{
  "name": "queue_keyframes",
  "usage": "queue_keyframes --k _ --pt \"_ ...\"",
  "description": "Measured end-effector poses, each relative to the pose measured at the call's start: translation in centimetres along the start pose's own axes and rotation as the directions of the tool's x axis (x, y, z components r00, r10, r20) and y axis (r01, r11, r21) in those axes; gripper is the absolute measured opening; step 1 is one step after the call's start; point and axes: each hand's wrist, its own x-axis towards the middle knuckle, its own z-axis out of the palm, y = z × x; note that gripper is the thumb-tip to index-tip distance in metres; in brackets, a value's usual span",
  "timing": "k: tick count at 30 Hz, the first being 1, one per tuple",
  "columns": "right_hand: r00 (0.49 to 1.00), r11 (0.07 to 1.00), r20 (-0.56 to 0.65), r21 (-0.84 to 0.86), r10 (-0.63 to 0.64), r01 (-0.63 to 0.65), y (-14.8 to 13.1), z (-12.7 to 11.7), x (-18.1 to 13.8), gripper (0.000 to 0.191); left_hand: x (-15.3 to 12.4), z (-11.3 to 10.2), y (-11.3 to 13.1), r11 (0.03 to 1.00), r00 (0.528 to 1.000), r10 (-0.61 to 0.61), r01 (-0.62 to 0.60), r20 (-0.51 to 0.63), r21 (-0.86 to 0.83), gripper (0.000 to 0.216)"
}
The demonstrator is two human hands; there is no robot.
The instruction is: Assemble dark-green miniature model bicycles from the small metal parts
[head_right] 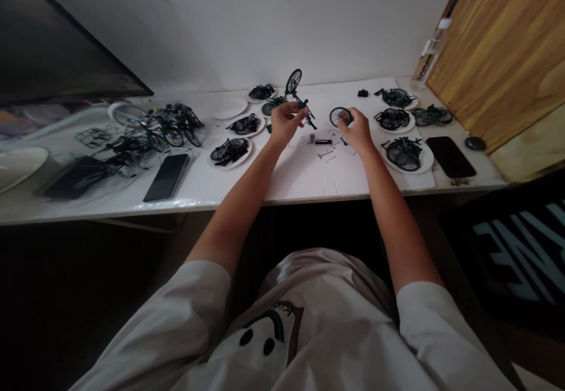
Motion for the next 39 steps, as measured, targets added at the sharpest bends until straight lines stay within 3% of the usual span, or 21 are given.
queue_keyframes --k 15,25,39 --pt "1.0 1.0 0.017 -0.021 0.022 -0.022 -1.3 -0.3 -0.4 0.034 -0.1 0.1 0.6 0.999 0.999 -0.044 0.045 0.028 -0.008 0.051" --pt "0.999 0.999 0.039 0.009 0.03 -0.03 -2.2 -0.3 -0.6 0.041 -0.9 0.1 2.8 0.997 0.997 -0.064 0.066 0.038 -0.048 0.057" --pt "0.998 1.0 0.055 0.012 0.027 -0.028 -2.8 -0.3 -0.7 0.036 -0.6 0.5 2.1 0.996 0.996 -0.069 0.072 0.058 -0.045 0.054"
